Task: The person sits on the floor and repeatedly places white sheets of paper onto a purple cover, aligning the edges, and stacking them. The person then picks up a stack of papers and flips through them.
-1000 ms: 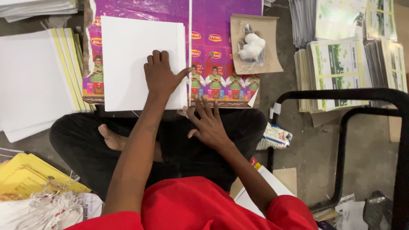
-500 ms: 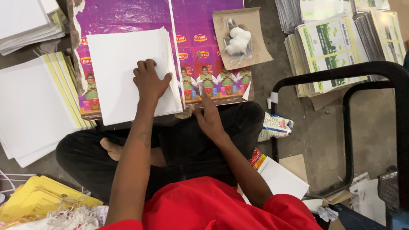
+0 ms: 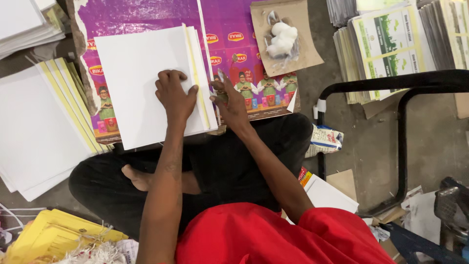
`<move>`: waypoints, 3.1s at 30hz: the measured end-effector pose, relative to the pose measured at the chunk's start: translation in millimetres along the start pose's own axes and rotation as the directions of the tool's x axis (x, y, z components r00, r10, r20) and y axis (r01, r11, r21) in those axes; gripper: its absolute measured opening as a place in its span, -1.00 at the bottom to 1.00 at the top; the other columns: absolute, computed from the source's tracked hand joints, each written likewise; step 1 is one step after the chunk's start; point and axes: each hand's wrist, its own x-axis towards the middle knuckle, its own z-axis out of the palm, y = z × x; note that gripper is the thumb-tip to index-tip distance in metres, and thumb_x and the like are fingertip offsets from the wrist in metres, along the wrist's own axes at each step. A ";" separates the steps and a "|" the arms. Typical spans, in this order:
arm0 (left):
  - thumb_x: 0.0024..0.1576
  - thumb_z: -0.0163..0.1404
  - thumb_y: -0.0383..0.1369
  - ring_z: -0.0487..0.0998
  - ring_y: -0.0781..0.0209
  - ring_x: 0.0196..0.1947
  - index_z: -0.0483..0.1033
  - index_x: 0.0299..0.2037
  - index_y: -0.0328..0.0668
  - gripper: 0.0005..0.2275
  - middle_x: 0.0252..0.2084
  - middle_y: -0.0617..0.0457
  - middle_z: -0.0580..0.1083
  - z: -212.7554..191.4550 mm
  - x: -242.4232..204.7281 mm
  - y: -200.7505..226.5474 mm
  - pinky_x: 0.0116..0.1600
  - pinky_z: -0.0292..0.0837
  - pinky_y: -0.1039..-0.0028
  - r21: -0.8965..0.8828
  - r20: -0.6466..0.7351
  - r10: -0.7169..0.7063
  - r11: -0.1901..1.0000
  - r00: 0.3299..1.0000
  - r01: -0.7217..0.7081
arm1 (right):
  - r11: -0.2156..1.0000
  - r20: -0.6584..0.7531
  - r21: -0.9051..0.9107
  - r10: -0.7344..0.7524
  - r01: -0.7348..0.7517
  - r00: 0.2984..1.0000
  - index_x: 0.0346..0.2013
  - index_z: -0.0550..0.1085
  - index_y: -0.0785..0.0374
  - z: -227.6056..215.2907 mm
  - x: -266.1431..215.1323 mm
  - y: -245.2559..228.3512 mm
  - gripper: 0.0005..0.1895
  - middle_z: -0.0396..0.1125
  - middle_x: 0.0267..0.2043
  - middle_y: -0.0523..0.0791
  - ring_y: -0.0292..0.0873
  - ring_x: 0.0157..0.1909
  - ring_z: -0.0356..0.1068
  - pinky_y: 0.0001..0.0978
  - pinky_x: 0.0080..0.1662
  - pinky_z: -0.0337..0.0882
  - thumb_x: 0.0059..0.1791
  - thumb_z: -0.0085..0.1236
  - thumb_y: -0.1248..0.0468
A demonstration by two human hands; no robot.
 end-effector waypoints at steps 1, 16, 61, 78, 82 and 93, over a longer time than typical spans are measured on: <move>-0.05 0.34 -0.29 0.25 -0.05 0.12 0.37 -0.09 -0.07 -0.59 0.08 0.00 0.25 0.8 -1.7 1.2 0.11 0.16 0.08 0.013 -0.010 -0.006 1.000 1.000 0.006 | 1.000 -0.005 -0.025 -0.011 0.011 1.000 0.51 0.05 0.26 1.7 0.6 1.1 -0.21 0.44 0.20 0.07 -0.01 0.25 0.47 -0.26 0.18 0.54 0.05 0.20 0.45; -0.11 0.39 -0.13 0.27 -0.06 0.03 0.37 -0.19 -0.14 -0.52 -0.01 -0.03 0.25 -8.6 -5.0 32.8 0.04 0.16 0.10 0.070 -0.130 -0.027 0.997 0.991 0.037 | 0.962 -0.130 -0.272 -0.068 0.030 0.989 0.51 -0.15 0.42 13.2 -17.3 -14.5 0.23 0.49 -0.13 -0.15 -0.14 0.01 0.43 -0.19 0.27 0.21 -0.19 0.52 0.27; 0.08 0.13 -0.49 0.30 -0.02 0.04 0.50 0.25 -0.05 -0.53 0.09 -0.04 0.28 -13.5 -4.3 21.5 0.06 0.21 0.14 0.121 0.047 0.064 0.990 0.997 -0.069 | 0.831 -0.067 -0.546 -0.173 0.109 0.983 0.54 -0.13 0.23 27.7 116.9 35.7 0.34 0.24 0.33 0.06 0.15 0.38 0.16 0.11 0.35 0.10 -0.30 0.61 0.15; 0.09 0.18 -0.44 0.31 -0.10 0.05 0.54 0.21 0.01 -0.57 0.05 -0.05 0.31 -1.2 -11.4 8.7 0.07 0.21 0.00 0.111 -0.034 0.140 0.985 0.990 -0.136 | 0.819 -0.012 -0.561 -0.158 0.124 0.987 0.42 0.12 0.36 15.9 -61.8 -5.0 0.09 0.18 0.34 0.19 0.26 0.35 0.16 0.12 0.30 0.16 -0.26 0.51 0.13; 0.08 0.18 -0.42 0.31 -0.15 0.07 0.54 0.22 0.06 -0.56 0.06 -0.08 0.31 3.2 -6.4 5.9 0.09 0.21 -0.05 0.159 -0.030 0.161 0.975 0.986 -0.155 | 0.837 0.082 -0.453 -0.304 0.307 0.949 0.35 0.32 0.20 21.2 -73.5 -2.3 -0.33 0.44 0.10 0.02 0.12 0.11 0.44 -0.08 0.14 0.44 -0.05 0.31 0.34; 0.17 0.11 -0.42 0.30 -0.14 0.09 0.52 0.29 0.11 -0.57 0.13 -0.06 0.30 14.9 -7.2 -17.2 0.14 0.20 -0.01 0.180 0.009 0.170 0.969 0.985 -0.169 | 0.828 0.118 -0.431 -0.342 0.358 0.932 0.48 0.21 0.07 19.9 -89.6 -27.6 -0.21 0.53 -0.09 -0.15 -0.10 -0.11 0.55 -0.27 -0.10 0.55 -0.04 0.03 0.55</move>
